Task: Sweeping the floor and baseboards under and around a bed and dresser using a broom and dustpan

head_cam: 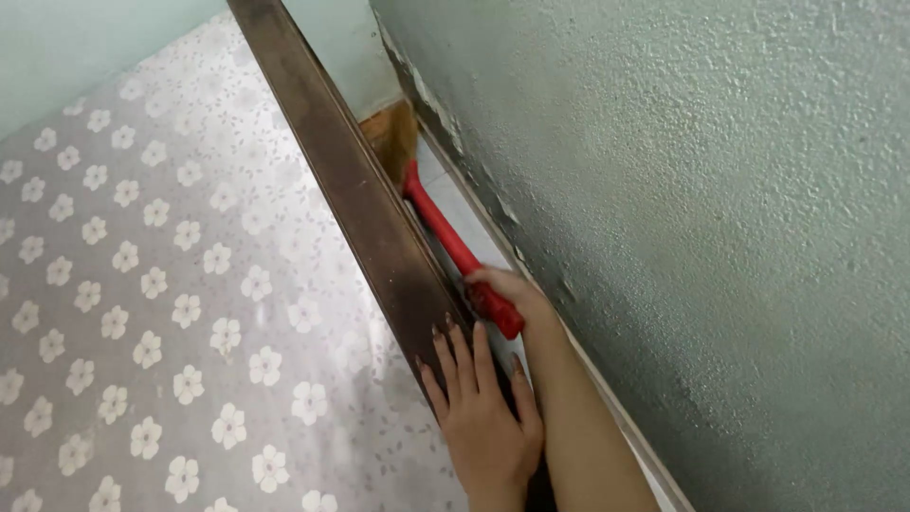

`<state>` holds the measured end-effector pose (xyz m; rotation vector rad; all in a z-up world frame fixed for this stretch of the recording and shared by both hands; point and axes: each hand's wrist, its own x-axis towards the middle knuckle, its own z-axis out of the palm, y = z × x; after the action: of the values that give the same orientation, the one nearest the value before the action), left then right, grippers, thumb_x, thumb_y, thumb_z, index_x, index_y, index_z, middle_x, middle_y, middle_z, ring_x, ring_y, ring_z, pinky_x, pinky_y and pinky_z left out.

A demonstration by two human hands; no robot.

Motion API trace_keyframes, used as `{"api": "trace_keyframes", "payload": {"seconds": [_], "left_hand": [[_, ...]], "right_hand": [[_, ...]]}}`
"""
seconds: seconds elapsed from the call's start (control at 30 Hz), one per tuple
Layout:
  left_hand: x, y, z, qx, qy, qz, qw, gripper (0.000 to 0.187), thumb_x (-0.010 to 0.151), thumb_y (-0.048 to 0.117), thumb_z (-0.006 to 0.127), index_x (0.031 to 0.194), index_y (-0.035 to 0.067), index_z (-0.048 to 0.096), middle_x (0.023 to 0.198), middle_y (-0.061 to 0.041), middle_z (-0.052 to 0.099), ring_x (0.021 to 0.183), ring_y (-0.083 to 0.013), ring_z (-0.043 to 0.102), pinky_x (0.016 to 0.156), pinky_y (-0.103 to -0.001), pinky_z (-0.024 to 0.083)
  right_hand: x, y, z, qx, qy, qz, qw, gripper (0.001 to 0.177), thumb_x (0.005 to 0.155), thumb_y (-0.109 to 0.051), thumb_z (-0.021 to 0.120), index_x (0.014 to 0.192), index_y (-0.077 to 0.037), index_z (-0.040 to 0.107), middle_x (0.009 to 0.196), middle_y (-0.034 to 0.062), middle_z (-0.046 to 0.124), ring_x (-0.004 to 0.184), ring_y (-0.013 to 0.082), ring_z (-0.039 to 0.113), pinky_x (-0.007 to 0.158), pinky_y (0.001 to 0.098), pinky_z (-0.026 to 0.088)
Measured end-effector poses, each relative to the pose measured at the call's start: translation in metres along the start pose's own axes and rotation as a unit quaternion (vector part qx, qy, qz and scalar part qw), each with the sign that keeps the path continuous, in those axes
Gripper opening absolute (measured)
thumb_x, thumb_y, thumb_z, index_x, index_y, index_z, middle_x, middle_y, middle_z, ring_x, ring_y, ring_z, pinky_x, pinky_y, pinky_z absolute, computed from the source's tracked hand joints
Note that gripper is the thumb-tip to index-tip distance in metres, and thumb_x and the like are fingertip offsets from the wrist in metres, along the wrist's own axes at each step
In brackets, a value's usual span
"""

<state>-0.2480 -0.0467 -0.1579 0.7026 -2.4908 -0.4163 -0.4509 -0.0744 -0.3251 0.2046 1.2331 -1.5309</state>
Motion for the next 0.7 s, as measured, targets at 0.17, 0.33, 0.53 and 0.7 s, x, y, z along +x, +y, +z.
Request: {"api": "trace_keyframes", "payload": {"seconds": [0.17,0.33,0.53,0.7], "left_hand": [[0.001,-0.001,-0.002,-0.006,-0.003,-0.006,1.000,0.055,0.092,0.030,0.046,0.141,0.007,0.043,0.151,-0.016,0.037,0.142,-0.0340,0.030,0.114,-0.053,0.018],[-0.004,-0.003,0.000,0.000,-0.010,-0.008,1.000,0.059,0.091,0.031,0.045,0.145,0.009,0.039,0.153,-0.013,0.036,0.144,-0.0305,0.027,0.116,-0.051,0.017],[-0.004,-0.003,0.001,0.001,-0.009,-0.005,1.000,0.059,0.089,0.030,0.044,0.144,0.008,0.040,0.151,-0.015,0.038,0.143,-0.0325,0.029,0.116,-0.052,0.017],[-0.004,0.000,-0.002,0.002,-0.011,-0.010,1.000,0.058,0.091,0.030,0.044,0.144,0.009,0.040,0.151,-0.014,0.039,0.143,-0.0308,0.029,0.116,-0.050,0.017]], "right_hand": [[-0.044,0.021,-0.018,0.130,0.029,-0.011,0.991,0.025,0.079,-0.015,0.068,0.087,-0.031,0.052,0.072,-0.0040,0.056,0.053,0.0084,0.049,0.043,0.0223,0.035],[-0.118,0.026,-0.020,0.192,0.027,0.050,0.980,0.036,0.085,-0.008,0.057,0.118,-0.022,0.055,0.064,0.0003,0.044,0.043,0.0068,0.041,0.035,0.0172,0.038],[-0.220,0.047,-0.012,0.050,0.102,0.025,0.993,0.009,0.085,-0.006,0.058,0.088,0.001,0.054,0.061,0.0103,0.048,0.040,0.0139,0.041,0.031,0.0227,0.027],[-0.292,0.021,0.020,0.025,0.073,0.019,0.997,0.025,0.085,0.004,0.055,0.108,-0.003,0.059,0.061,0.0072,0.040,0.038,0.0084,0.033,0.029,0.0206,0.023]]}}
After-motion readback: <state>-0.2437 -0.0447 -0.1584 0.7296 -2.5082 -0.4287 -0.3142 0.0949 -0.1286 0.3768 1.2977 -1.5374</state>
